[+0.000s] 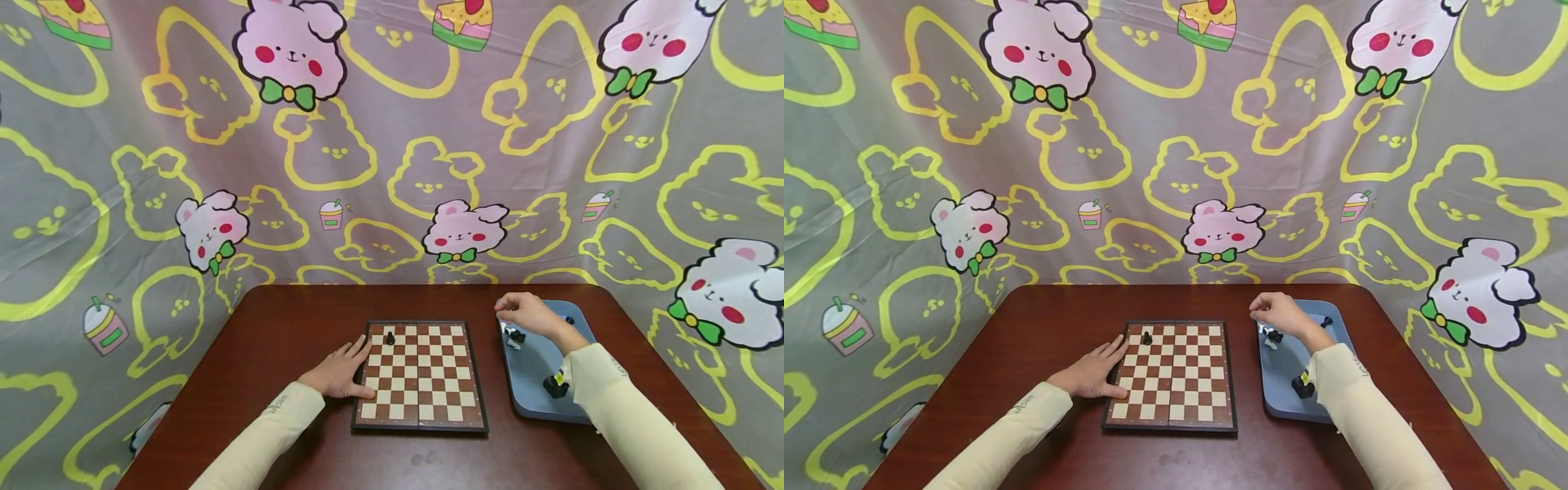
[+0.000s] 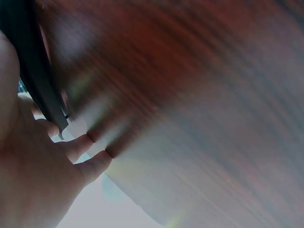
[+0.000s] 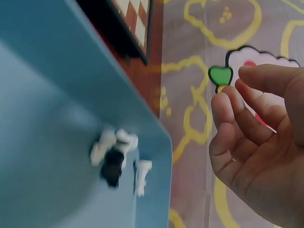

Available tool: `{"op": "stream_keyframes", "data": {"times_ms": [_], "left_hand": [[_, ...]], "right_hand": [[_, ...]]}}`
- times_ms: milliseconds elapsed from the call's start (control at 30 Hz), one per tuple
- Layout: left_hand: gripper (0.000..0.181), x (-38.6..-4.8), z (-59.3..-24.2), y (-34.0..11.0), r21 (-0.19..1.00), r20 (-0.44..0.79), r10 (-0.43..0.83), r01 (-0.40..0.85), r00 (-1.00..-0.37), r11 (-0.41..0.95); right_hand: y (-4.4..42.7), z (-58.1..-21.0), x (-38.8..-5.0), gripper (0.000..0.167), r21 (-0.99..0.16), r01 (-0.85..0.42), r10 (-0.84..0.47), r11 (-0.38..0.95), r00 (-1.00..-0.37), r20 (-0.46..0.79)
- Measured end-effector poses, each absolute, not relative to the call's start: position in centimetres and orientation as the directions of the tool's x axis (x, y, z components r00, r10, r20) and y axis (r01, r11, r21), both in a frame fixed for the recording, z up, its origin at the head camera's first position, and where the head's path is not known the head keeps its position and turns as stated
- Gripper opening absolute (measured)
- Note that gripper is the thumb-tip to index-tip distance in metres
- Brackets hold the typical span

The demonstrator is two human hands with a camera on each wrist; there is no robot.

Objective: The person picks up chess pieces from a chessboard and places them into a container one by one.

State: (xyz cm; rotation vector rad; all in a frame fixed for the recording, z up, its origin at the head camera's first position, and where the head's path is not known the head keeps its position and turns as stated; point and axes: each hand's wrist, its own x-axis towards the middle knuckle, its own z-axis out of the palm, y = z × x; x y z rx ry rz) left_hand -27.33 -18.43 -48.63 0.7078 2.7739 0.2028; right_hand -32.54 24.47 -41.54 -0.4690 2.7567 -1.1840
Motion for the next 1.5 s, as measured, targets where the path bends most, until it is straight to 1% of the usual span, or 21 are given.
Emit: {"op": "stream_keyframes", "data": {"times_ms": [467,700,833,1000,1133,1267,1500], "left_hand": [[0.108,-27.6,-48.8,-18.5,0.186,-0.24,0.485,0.451,-0.841,0.873],[0.108,-27.8,-48.9,-18.6,0.189,-0.234,0.5,0.465,-0.834,0.865],[0.109,-27.9,-49.0,-18.6,0.193,-0.23,0.505,0.469,-0.832,0.862],[0.107,-27.7,-49.0,-18.5,0.2,-0.235,0.497,0.459,-0.835,0.866],[0.108,-27.5,-49.1,-18.4,0.211,-0.236,0.487,0.445,-0.841,0.871],[0.108,-27.3,-49.1,-18.4,0.219,-0.229,0.486,0.442,-0.844,0.87],[0.107,-27.5,-48.8,-18.4,0.191,-0.219,0.484,0.449,-0.847,0.873]], "right_hand": [[17.7,-41.5,-33.6,0.011,-0.734,-0.278,-0.401,0.62,-0.916,0.008],[14.9,-42.3,-33.9,0.013,-0.707,-0.304,-0.424,0.639,-0.905,0.007],[12.8,-42.7,-33.8,0.013,-0.705,-0.317,-0.439,0.635,-0.898,0.008],[10.0,-43.4,-33.4,0.013,-0.714,-0.349,-0.485,0.608,-0.874,0.014],[8.1,-44.1,-33.2,0.016,-0.703,-0.376,-0.515,0.604,-0.857,0.015],[6.5,-44.8,-32.9,0.017,-0.694,-0.382,-0.519,0.611,-0.854,0.012],[4.7,-45.3,-32.8,0.028,-0.71,-0.371,-0.514,0.599,-0.858,0.014]]}}
